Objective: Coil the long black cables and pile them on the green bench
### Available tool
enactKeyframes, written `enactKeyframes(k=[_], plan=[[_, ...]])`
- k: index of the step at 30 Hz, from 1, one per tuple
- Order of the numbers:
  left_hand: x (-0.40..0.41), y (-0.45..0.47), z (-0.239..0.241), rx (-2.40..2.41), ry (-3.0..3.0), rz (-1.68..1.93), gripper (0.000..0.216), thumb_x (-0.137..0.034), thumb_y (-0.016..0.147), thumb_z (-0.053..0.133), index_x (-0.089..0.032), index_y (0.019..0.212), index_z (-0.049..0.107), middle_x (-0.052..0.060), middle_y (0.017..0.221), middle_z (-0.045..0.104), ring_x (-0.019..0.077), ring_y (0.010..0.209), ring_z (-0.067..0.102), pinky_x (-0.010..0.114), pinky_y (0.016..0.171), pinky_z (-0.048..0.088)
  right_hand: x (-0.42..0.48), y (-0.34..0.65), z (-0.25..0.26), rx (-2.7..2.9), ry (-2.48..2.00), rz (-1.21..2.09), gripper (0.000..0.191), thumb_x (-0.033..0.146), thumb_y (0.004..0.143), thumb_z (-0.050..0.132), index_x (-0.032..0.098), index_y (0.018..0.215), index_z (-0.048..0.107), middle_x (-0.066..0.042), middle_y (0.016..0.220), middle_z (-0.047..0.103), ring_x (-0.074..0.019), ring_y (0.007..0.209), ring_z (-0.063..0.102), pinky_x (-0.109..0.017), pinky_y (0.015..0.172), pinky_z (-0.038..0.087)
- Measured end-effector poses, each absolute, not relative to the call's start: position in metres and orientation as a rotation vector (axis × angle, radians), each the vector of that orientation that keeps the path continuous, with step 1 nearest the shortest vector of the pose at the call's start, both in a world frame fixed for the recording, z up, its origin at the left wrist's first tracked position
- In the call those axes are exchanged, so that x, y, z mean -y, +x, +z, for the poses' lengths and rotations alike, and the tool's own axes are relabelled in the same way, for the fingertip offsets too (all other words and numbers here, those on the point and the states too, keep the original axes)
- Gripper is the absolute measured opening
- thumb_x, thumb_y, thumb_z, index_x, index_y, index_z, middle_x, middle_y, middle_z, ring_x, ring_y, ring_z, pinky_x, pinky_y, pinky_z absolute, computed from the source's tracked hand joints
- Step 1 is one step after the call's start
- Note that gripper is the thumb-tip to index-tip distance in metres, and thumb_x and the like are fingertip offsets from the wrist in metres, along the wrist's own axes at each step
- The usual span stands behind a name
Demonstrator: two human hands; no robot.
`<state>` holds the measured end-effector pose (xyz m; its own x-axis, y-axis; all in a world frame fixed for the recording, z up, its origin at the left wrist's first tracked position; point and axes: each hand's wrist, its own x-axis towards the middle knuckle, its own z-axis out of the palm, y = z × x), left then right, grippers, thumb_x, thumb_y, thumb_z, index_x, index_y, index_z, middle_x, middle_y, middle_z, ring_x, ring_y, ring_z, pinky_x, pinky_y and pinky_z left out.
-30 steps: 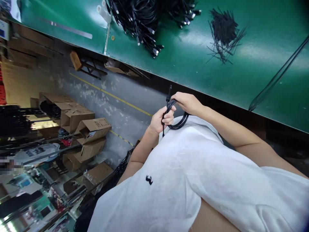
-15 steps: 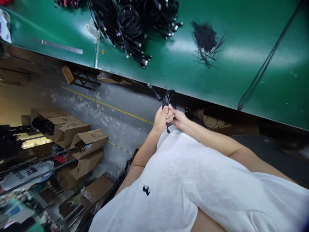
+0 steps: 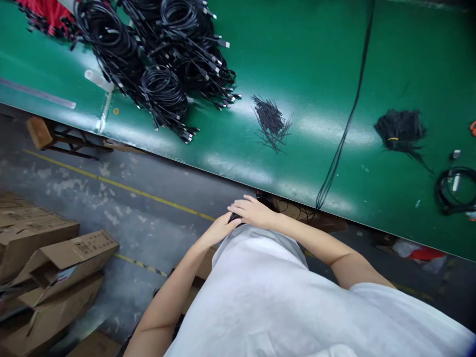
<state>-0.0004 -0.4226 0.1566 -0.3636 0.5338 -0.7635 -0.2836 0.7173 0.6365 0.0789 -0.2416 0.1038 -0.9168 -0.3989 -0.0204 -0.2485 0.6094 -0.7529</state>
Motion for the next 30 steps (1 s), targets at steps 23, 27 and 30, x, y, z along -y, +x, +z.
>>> enactKeyframes(k=[23, 27, 30], plan=[[0.407, 0.028, 0.19, -1.835, 0.32, 0.58, 0.031, -0.047, 0.097, 0.04, -0.021, 0.102, 0.056, 0.002, 0.077, 0.063, 0.0204, 0.071, 0.058, 0.029, 0.07, 0.038, 0.206, 0.061, 0.107, -2.12, -0.759, -1.398, 0.027, 0.038, 0.102, 0.047, 0.016, 0.109, 0.061, -0.008, 0.106, 0.065, -0.0191, 0.095, 0.058, -0.032, 0.084, 0.046], [0.404, 0.032, 0.187, -1.845, 0.265, 0.656, 0.036, -0.05, 0.095, 0.042, -0.019, 0.1, 0.059, 0.001, 0.075, 0.058, 0.0179, 0.069, 0.053, 0.028, 0.068, 0.036, 0.202, 0.068, 0.1, -2.132, -0.765, -1.507, 0.027, 0.035, 0.101, 0.049, 0.015, 0.114, 0.062, -0.009, 0.109, 0.066, -0.0182, 0.101, 0.06, -0.032, 0.091, 0.045], [0.406, 0.033, 0.182, -1.598, 0.019, 0.875, 0.055, -0.064, 0.095, 0.036, -0.015, 0.098, 0.061, -0.003, 0.065, 0.045, 0.0123, 0.057, 0.038, 0.026, 0.059, 0.031, 0.202, 0.068, 0.098, -2.258, -0.952, -1.34, 0.028, 0.035, 0.103, 0.046, 0.016, 0.112, 0.064, -0.009, 0.107, 0.067, -0.0191, 0.098, 0.06, -0.033, 0.089, 0.044]])
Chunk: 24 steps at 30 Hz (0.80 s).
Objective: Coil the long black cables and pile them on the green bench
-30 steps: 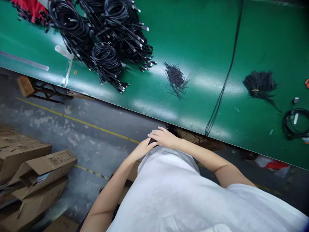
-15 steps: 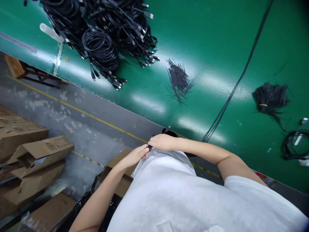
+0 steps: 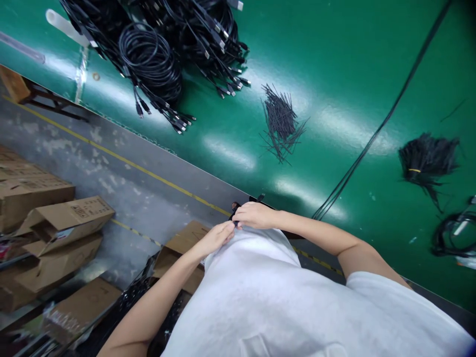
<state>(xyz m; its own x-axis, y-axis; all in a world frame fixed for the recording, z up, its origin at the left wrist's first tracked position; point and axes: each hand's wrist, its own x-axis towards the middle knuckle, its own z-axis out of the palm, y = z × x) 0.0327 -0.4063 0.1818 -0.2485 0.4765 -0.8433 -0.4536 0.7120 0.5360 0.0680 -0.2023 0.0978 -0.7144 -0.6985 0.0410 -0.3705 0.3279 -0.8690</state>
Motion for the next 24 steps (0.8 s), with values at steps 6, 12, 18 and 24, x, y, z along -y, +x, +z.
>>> enactKeyframes(k=[6, 12, 18, 24], plan=[[0.407, 0.033, 0.186, -1.277, -0.259, 1.13, 0.052, -0.063, 0.087, 0.059, -0.012, 0.094, 0.06, -0.004, 0.064, 0.045, 0.008, 0.055, 0.035, 0.024, 0.057, 0.029, 0.203, 0.061, 0.104, -2.363, -1.185, -1.172, 0.034, 0.038, 0.104, 0.04, 0.016, 0.11, 0.065, -0.009, 0.104, 0.066, -0.0187, 0.091, 0.059, -0.033, 0.085, 0.045], [0.4, 0.031, 0.194, -1.171, -0.42, 1.233, 0.053, -0.061, 0.08, 0.069, -0.011, 0.092, 0.058, -0.006, 0.063, 0.041, 0.006, 0.053, 0.033, 0.022, 0.053, 0.025, 0.199, 0.059, 0.113, -2.408, -1.146, -1.412, 0.035, 0.03, 0.105, 0.037, 0.016, 0.112, 0.068, -0.009, 0.104, 0.069, -0.0171, 0.095, 0.061, -0.032, 0.086, 0.047], [0.404, 0.024, 0.195, -1.044, -0.263, 1.225, 0.05, -0.06, 0.084, 0.066, -0.011, 0.095, 0.06, -0.003, 0.062, 0.047, 0.0076, 0.054, 0.037, 0.024, 0.054, 0.026, 0.19, 0.054, 0.119, -2.058, -0.918, -1.905, 0.026, 0.038, 0.098, 0.057, 0.017, 0.099, 0.073, -0.008, 0.1, 0.067, -0.0141, 0.095, 0.061, -0.028, 0.088, 0.048], [0.398, 0.032, 0.204, -1.215, -0.245, 1.192, 0.053, -0.064, 0.09, 0.054, -0.011, 0.098, 0.059, -0.006, 0.06, 0.039, 0.0066, 0.053, 0.03, 0.024, 0.053, 0.024, 0.195, 0.057, 0.125, -2.184, -0.979, -1.715, 0.032, 0.025, 0.103, 0.043, 0.017, 0.107, 0.073, -0.01, 0.107, 0.067, -0.0152, 0.095, 0.061, -0.029, 0.085, 0.049]])
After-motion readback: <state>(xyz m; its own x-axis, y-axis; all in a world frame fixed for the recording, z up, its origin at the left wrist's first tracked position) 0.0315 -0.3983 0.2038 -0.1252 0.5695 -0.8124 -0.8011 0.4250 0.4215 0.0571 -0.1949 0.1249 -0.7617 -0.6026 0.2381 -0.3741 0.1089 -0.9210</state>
